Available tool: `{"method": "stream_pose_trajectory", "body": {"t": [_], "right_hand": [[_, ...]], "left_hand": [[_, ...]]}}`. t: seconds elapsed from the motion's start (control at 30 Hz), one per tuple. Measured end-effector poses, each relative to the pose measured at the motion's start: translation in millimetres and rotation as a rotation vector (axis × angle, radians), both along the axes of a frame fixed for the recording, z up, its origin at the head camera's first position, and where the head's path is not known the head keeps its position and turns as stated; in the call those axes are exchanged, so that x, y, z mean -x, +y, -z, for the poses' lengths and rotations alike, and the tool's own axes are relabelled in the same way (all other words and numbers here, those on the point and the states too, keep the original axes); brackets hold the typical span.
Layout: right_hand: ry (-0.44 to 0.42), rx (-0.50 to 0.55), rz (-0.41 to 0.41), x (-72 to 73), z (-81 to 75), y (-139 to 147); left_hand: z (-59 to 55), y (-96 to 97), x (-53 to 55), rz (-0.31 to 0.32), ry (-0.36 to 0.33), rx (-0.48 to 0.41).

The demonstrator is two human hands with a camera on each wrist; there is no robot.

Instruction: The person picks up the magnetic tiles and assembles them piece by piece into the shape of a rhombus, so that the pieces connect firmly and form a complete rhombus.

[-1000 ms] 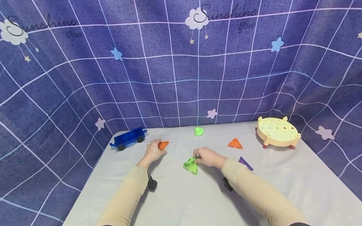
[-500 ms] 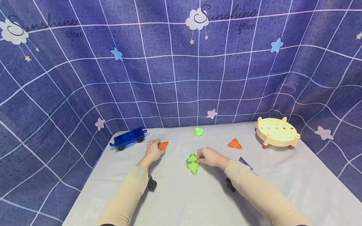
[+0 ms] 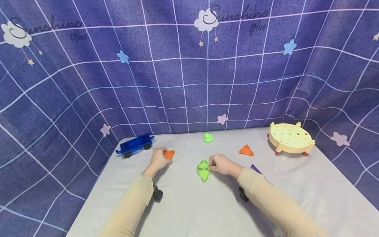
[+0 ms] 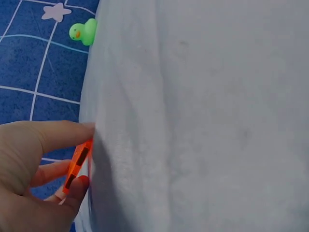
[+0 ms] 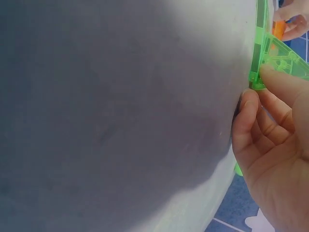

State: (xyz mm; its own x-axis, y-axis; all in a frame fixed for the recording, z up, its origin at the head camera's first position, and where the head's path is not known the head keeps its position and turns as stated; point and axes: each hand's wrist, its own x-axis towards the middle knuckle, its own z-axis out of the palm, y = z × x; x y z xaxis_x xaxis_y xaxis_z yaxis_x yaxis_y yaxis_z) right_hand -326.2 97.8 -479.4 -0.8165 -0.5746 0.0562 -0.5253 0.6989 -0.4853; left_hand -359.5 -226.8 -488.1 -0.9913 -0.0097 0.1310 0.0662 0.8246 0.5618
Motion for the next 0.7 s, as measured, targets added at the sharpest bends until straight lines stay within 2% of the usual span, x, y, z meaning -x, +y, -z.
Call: {"method": "stream_pose_trajectory", "body": {"t": [0.23,0.57,0.7], "right_hand": [[0.023,0.019,0.004,-1.5,2.1,3],[0.006,0.038,0.034,-2.0,3.0,3],[-0.011,0.048,0.043,-2.6,2.8,3]], "left_hand": [[1.5,-1.0,-4.3,0.016,0.008,-0.06],[1.0,3.3,-10.6,-0.065,-0.032,-0.165],[-1.6,11.2,-19.8,-0.071,-0.073,-0.282]]}}
